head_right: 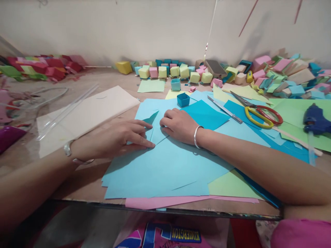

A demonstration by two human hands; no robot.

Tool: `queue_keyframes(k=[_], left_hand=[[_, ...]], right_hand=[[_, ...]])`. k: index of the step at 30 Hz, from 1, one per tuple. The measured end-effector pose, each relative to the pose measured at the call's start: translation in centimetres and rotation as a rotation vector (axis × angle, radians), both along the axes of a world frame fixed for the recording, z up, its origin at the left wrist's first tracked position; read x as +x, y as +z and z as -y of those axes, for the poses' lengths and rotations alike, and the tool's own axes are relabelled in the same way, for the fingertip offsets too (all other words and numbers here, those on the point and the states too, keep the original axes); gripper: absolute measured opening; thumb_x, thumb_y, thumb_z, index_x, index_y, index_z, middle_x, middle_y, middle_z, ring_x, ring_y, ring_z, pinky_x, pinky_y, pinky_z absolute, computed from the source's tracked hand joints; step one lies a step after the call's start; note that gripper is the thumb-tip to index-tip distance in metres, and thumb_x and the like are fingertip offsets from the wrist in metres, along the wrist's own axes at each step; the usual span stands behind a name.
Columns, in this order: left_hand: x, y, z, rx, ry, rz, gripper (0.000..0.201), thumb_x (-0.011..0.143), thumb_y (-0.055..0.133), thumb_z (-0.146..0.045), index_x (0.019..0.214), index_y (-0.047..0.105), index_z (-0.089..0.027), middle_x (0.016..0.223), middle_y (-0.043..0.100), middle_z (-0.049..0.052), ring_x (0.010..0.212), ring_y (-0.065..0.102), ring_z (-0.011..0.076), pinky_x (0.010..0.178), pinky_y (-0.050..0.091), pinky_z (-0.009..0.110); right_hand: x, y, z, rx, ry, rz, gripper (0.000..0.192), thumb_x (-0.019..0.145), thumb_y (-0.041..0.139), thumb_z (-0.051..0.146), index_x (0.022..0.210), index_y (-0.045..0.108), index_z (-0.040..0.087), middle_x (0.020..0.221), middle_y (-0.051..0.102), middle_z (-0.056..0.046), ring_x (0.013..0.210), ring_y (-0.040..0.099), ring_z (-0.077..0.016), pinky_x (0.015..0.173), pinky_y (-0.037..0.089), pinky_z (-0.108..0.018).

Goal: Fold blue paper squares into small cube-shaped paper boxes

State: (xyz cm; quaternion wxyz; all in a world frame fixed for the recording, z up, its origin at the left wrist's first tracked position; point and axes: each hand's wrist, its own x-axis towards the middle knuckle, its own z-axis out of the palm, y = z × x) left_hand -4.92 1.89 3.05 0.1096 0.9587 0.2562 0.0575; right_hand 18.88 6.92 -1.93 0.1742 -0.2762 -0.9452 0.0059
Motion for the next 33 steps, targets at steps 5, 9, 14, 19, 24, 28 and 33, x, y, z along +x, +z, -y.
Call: queue_keyframes(k=[5,9,14,19,24,28,33], left_hand=[[0.2,0.3,0.1,0.022,-0.011,-0.028,0.024,0.092,0.056,-0.022,0.105,0.074,-0.032,0.076,0.066,0.002,0.1,0.061,0.021,0.079,0.047,0.029],[0.2,0.4,0.2,0.018,-0.015,-0.011,0.024,0.092,0.057,-0.021,0.105,0.074,-0.032,0.076,0.066,0.002,0.097,0.062,0.0205,0.077,0.047,0.028],[0.1,0.3,0.1,0.025,-0.022,-0.02,0.023,0.092,0.057,-0.022,0.105,0.074,-0.031,0.077,0.067,0.003,0.102,0.061,0.0222,0.078,0.047,0.029],[0.1,0.2,0.0,0.026,-0.028,-0.045,0.025,0.093,0.055,-0.022,0.108,0.073,-0.031,0.078,0.069,0.003,0.11,0.058,0.0234,0.084,0.047,0.031],[0.0,0.2,0.0,0.018,-0.019,-0.047,0.026,0.093,0.055,-0.021,0.107,0.073,-0.032,0.084,0.07,0.003,0.111,0.059,0.0228,0.086,0.048,0.031],[0.0,0.2,0.1,0.012,-0.003,-0.048,0.025,0.093,0.055,-0.022,0.107,0.073,-0.032,0.084,0.07,0.003,0.112,0.058,0.023,0.085,0.048,0.031],[-0.1,-0.1,0.0,0.009,0.001,-0.04,0.026,0.093,0.056,-0.021,0.108,0.072,-0.033,0.086,0.072,0.001,0.116,0.057,0.0222,0.089,0.047,0.032]], right_hand=[[-0.3,0.1,0.2,0.106,-0.002,0.09,0.026,0.093,0.04,0.012,0.094,0.066,0.015,0.098,0.063,-0.012,0.082,0.046,-0.0191,0.068,0.03,-0.032],[-0.4,0.0,0.3,0.134,0.003,0.103,0.026,0.094,0.039,0.012,0.093,0.065,0.013,0.097,0.063,-0.013,0.083,0.046,-0.0199,0.068,0.031,-0.032],[-0.4,0.1,0.2,0.171,0.017,0.127,0.025,0.093,0.039,0.011,0.091,0.064,0.013,0.095,0.062,-0.013,0.081,0.046,-0.0195,0.068,0.032,-0.032],[-0.3,0.3,0.1,0.142,0.041,0.147,0.025,0.092,0.04,0.008,0.09,0.064,0.012,0.094,0.063,-0.013,0.081,0.047,-0.0188,0.07,0.036,-0.031],[0.3,0.1,-0.8,-0.036,0.09,-0.044,0.029,0.089,0.039,0.006,0.088,0.066,0.016,0.096,0.067,-0.01,0.086,0.054,-0.0188,0.075,0.042,-0.032],[1.1,0.2,-1.8,-0.355,0.038,-0.296,0.032,0.081,0.038,0.002,0.087,0.066,0.016,0.093,0.068,-0.007,0.086,0.061,-0.0163,0.077,0.048,-0.03],[1.3,1.0,-1.7,-0.391,0.127,-0.238,0.022,0.084,0.047,0.016,0.096,0.065,0.017,0.1,0.065,-0.009,0.095,0.059,-0.02,0.087,0.047,-0.037]])
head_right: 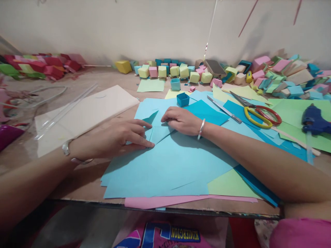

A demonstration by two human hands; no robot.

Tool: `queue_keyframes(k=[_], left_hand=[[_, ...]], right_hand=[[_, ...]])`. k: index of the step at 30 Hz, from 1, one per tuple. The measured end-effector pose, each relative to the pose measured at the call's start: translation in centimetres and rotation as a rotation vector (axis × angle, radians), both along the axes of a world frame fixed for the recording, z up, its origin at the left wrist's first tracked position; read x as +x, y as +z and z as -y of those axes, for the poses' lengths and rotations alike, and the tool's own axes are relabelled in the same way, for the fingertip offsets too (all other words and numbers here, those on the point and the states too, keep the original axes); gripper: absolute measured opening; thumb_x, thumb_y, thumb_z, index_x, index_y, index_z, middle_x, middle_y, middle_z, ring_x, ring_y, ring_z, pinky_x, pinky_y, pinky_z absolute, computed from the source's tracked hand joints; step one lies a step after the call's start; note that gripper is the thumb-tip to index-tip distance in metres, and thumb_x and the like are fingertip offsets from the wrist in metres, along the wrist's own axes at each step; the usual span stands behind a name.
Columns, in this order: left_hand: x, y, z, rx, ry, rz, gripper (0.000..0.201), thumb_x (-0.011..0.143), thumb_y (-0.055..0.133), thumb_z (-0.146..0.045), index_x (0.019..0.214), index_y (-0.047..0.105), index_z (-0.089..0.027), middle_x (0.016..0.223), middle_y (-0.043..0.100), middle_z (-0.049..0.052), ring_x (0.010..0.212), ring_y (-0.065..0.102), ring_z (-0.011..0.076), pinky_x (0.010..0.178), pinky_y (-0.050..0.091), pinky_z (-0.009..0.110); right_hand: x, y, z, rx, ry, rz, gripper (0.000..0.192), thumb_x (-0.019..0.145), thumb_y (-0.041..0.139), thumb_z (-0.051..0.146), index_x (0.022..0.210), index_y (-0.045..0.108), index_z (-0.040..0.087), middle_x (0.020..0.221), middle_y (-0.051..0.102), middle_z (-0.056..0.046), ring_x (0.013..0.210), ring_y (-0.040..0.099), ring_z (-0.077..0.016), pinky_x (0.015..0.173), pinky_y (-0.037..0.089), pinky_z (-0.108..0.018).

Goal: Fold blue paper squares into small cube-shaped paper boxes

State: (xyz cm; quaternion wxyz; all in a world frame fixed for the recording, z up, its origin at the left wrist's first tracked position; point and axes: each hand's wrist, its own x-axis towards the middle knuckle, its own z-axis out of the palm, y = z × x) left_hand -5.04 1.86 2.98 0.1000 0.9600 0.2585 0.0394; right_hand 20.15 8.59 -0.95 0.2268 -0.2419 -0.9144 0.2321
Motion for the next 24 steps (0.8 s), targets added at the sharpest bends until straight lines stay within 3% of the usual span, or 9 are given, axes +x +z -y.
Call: queue_keyframes(k=[3,8,11,13,16,18,20,24], left_hand=[[-0.1,0.0,0.0,-0.008,-0.009,0.012,0.026,0.092,0.056,-0.02,0.108,0.072,-0.033,0.086,0.072,0.002,0.115,0.057,0.0219,0.089,0.047,0.032],[0.0,0.2,0.0,-0.001,-0.006,0.001,0.025,0.093,0.055,-0.023,0.107,0.072,-0.033,0.084,0.069,0.002,0.114,0.057,0.0222,0.088,0.047,0.031],[0.0,0.2,0.0,0.009,-0.014,-0.008,0.025,0.093,0.055,-0.023,0.107,0.072,-0.033,0.081,0.068,0.003,0.112,0.058,0.0224,0.086,0.048,0.031],[0.1,0.2,0.0,0.012,-0.014,0.003,0.024,0.093,0.055,-0.023,0.107,0.073,-0.032,0.079,0.068,0.003,0.111,0.059,0.0224,0.086,0.048,0.031],[0.0,0.2,0.0,0.014,-0.021,0.005,0.025,0.093,0.054,-0.023,0.108,0.073,-0.033,0.08,0.069,0.003,0.113,0.058,0.0227,0.087,0.048,0.032],[0.0,0.2,0.0,0.009,-0.023,-0.007,0.026,0.094,0.053,-0.023,0.108,0.072,-0.033,0.081,0.07,0.002,0.113,0.057,0.023,0.087,0.047,0.032],[0.0,0.2,0.0,0.004,-0.014,-0.019,0.026,0.094,0.053,-0.024,0.109,0.072,-0.033,0.081,0.07,0.002,0.115,0.057,0.0234,0.088,0.047,0.032],[0.1,0.2,0.0,0.013,-0.006,-0.016,0.025,0.094,0.054,-0.024,0.108,0.072,-0.033,0.082,0.07,0.002,0.114,0.057,0.0231,0.087,0.047,0.032]], right_hand=[[-0.1,0.1,0.2,0.118,0.075,0.078,0.025,0.082,0.059,0.025,0.105,0.063,0.017,0.105,0.061,-0.012,0.101,0.055,-0.0238,0.091,0.046,-0.042],[0.2,-0.2,-0.4,0.094,0.101,0.119,0.037,0.08,0.041,0.002,0.107,0.062,0.017,0.108,0.059,-0.012,0.103,0.055,-0.0205,0.091,0.047,-0.038],[0.4,-0.2,-0.9,0.062,0.091,0.114,0.043,0.077,0.039,-0.002,0.106,0.062,0.019,0.11,0.059,-0.01,0.103,0.056,-0.0197,0.088,0.048,-0.038],[0.4,-0.2,-0.9,0.017,0.087,0.079,0.037,0.081,0.04,0.002,0.104,0.064,0.019,0.109,0.06,-0.009,0.1,0.057,-0.0191,0.088,0.048,-0.037],[0.2,-0.1,-0.7,-0.012,0.101,0.041,0.019,0.089,0.053,0.024,0.103,0.065,0.018,0.105,0.062,-0.01,0.099,0.057,-0.0205,0.09,0.048,-0.039],[0.1,-0.1,-0.5,0.019,0.088,0.051,0.029,0.083,0.066,0.035,0.105,0.065,0.017,0.104,0.061,-0.011,0.101,0.056,-0.0228,0.091,0.047,-0.042],[0.1,0.0,-0.5,0.027,0.072,0.072,0.035,0.078,0.072,0.035,0.108,0.065,0.017,0.106,0.06,-0.011,0.101,0.055,-0.0234,0.09,0.048,-0.041],[0.8,0.4,-1.1,-0.066,0.121,0.111,0.028,0.081,0.068,0.022,0.109,0.069,0.021,0.112,0.061,-0.009,0.098,0.057,-0.0201,0.085,0.05,-0.036]])
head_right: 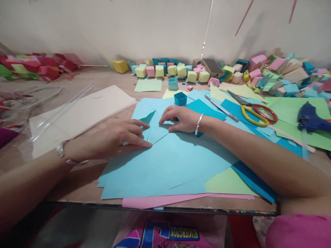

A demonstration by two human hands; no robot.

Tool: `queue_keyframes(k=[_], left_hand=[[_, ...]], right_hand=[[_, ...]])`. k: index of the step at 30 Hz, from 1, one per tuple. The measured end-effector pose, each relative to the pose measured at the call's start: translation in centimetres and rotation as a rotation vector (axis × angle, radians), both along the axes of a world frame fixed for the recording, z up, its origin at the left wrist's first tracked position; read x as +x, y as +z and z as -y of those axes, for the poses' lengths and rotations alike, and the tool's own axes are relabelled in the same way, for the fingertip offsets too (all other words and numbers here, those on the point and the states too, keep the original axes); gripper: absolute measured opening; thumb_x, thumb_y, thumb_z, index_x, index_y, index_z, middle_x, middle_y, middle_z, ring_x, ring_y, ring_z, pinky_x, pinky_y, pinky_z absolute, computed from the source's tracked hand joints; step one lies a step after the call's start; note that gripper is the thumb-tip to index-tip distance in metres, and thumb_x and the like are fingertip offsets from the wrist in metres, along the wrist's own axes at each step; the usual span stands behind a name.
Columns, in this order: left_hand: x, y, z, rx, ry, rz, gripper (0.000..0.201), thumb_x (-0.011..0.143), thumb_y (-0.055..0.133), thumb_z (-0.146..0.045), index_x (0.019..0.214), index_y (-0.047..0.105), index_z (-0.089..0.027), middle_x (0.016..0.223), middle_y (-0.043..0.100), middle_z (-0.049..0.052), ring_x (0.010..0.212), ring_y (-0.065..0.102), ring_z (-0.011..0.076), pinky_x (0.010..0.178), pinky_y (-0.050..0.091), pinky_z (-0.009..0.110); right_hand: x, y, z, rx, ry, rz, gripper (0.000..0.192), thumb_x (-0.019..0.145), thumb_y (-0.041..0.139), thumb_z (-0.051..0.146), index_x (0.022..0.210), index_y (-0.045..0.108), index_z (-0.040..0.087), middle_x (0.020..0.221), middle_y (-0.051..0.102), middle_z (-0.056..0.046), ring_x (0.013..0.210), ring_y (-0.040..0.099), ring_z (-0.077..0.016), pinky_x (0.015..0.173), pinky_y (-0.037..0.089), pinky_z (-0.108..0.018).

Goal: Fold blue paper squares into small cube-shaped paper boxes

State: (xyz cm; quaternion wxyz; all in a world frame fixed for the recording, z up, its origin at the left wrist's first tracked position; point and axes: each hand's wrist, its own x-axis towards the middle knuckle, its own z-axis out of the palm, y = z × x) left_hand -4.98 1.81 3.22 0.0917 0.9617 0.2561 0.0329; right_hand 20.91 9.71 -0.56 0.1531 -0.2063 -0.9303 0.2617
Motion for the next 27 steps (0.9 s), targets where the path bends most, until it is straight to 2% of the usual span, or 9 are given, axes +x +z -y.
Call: queue_keyframes(k=[4,6,10,14,17,22,27], left_hand=[[0.0,0.1,0.0,0.002,-0.005,0.0,0.025,0.094,0.053,-0.024,0.108,0.072,-0.033,0.083,0.069,0.002,0.113,0.058,0.0226,0.085,0.048,0.031],[0.0,0.1,0.0,-0.001,-0.006,0.002,0.026,0.094,0.053,-0.024,0.109,0.072,-0.033,0.082,0.069,0.003,0.113,0.058,0.0226,0.085,0.048,0.03],[-0.1,0.0,0.0,-0.007,-0.011,0.013,0.025,0.094,0.054,-0.024,0.109,0.072,-0.033,0.081,0.069,0.002,0.114,0.057,0.0229,0.087,0.047,0.031],[-0.1,-0.1,-0.1,-0.007,-0.009,0.011,0.024,0.094,0.055,-0.024,0.109,0.072,-0.033,0.079,0.069,0.002,0.113,0.058,0.0226,0.09,0.047,0.032],[0.0,-0.1,-0.1,-0.008,-0.004,0.017,0.024,0.093,0.055,-0.024,0.108,0.072,-0.033,0.08,0.069,0.002,0.112,0.058,0.0224,0.09,0.048,0.032],[0.0,-0.1,-0.1,-0.029,0.001,0.019,0.025,0.093,0.055,-0.022,0.109,0.072,-0.034,0.081,0.071,0.001,0.117,0.056,0.0228,0.09,0.047,0.033],[-0.1,-0.1,-0.1,-0.028,0.021,-0.015,0.024,0.094,0.054,-0.025,0.108,0.071,-0.034,0.09,0.072,0.0,0.121,0.053,0.0224,0.091,0.046,0.033]], right_hand=[[0.8,0.2,-0.8,-0.014,0.029,0.015,0.033,0.081,0.055,0.007,0.105,0.071,0.024,0.116,0.062,-0.007,0.106,0.057,-0.0192,0.093,0.046,-0.037],[1.0,0.2,-1.0,-0.045,0.028,0.0,0.037,0.082,0.05,0.006,0.106,0.071,0.024,0.118,0.062,-0.006,0.104,0.057,-0.0184,0.092,0.047,-0.036],[-0.1,0.1,0.2,-0.08,-0.044,-0.002,0.027,0.089,0.052,0.023,0.111,0.067,0.019,0.112,0.063,-0.01,0.094,0.058,-0.0198,0.083,0.049,-0.036],[-2.4,-0.5,3.4,0.225,-0.291,0.069,0.045,0.081,0.067,0.045,0.111,0.064,0.012,0.11,0.058,-0.017,0.103,0.051,-0.0292,0.091,0.043,-0.046],[-3.4,-0.6,4.5,0.298,-0.331,0.17,0.043,0.082,0.067,0.04,0.114,0.064,0.012,0.111,0.057,-0.017,0.102,0.051,-0.0298,0.091,0.042,-0.046],[-1.8,-0.2,2.6,0.173,-0.177,0.117,0.031,0.085,0.064,0.024,0.115,0.066,0.018,0.113,0.058,-0.013,0.107,0.054,-0.025,0.095,0.045,-0.042],[0.6,-0.2,-0.4,0.035,0.089,0.035,0.037,0.086,0.053,0.009,0.117,0.066,0.023,0.123,0.056,-0.01,0.116,0.052,-0.0198,0.101,0.044,-0.039]])
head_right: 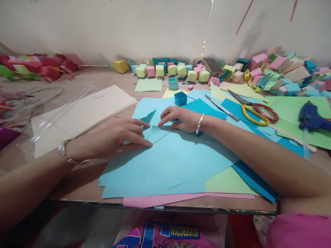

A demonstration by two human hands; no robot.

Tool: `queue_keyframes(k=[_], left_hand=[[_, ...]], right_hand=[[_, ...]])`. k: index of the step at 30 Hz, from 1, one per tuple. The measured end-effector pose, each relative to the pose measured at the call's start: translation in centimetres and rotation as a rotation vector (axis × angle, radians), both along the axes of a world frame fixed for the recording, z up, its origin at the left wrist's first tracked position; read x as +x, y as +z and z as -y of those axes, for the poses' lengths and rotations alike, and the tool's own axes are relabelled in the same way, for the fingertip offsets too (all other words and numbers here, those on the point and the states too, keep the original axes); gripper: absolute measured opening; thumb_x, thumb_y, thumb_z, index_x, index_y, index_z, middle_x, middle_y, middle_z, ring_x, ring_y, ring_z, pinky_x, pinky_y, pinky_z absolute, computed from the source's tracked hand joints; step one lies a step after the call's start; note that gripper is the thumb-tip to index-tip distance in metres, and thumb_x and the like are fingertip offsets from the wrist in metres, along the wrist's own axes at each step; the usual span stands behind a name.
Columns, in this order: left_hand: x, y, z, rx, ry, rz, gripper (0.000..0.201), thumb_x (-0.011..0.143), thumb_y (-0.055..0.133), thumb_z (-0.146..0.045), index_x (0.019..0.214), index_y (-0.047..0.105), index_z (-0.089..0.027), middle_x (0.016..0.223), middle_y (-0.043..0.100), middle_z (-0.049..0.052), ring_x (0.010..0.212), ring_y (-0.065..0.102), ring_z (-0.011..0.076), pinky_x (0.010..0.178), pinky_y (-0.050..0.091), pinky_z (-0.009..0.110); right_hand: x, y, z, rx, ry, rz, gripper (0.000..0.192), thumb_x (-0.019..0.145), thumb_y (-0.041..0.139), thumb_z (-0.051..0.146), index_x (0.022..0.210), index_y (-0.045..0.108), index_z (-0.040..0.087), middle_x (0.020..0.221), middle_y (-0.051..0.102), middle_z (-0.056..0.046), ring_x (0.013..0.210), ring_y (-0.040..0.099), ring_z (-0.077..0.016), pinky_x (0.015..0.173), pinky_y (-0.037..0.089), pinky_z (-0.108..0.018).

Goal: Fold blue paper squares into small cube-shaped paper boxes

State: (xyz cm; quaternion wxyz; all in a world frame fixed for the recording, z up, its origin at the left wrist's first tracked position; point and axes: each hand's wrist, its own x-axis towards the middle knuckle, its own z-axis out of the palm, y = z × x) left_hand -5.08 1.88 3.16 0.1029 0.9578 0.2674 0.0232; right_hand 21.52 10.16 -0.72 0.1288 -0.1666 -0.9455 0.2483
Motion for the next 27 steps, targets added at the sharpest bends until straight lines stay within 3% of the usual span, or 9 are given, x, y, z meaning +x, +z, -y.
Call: queue_keyframes(k=[5,9,17,27], left_hand=[[0.5,0.0,0.2,0.087,0.015,-0.07,0.031,0.092,0.056,-0.039,0.121,0.063,-0.03,0.099,0.07,0.005,0.117,0.053,0.0251,0.087,0.047,0.034],[0.7,-0.1,0.4,0.104,-0.028,-0.123,0.038,0.093,0.056,-0.036,0.131,0.057,-0.032,0.085,0.067,0.005,0.111,0.055,0.0263,0.091,0.046,0.038],[-0.2,0.2,0.0,-0.016,-0.047,-0.011,0.022,0.093,0.055,-0.037,0.108,0.071,-0.034,0.083,0.07,0.001,0.12,0.054,0.0234,0.091,0.047,0.032],[0.3,0.4,0.2,-0.022,-0.025,-0.048,0.019,0.093,0.055,-0.038,0.107,0.067,-0.032,0.088,0.069,0.002,0.122,0.051,0.0246,0.088,0.046,0.034]], right_hand=[[0.5,-0.4,-1.0,-0.025,0.057,-0.041,0.042,0.086,0.048,0.008,0.123,0.061,0.021,0.127,0.055,-0.01,0.118,0.052,-0.02,0.101,0.046,-0.04],[0.0,-0.7,-0.6,0.023,0.015,-0.1,0.033,0.088,0.048,0.011,0.115,0.065,0.021,0.12,0.06,-0.01,0.113,0.055,-0.0194,0.1,0.046,-0.039],[-0.3,-0.8,-0.3,0.053,-0.018,-0.114,0.028,0.09,0.047,0.012,0.109,0.066,0.022,0.116,0.061,-0.009,0.109,0.057,-0.0187,0.098,0.047,-0.038],[-0.6,-1.2,-0.1,0.08,-0.061,-0.122,0.028,0.09,0.045,0.01,0.106,0.065,0.022,0.114,0.061,-0.009,0.107,0.057,-0.0188,0.096,0.047,-0.038]])
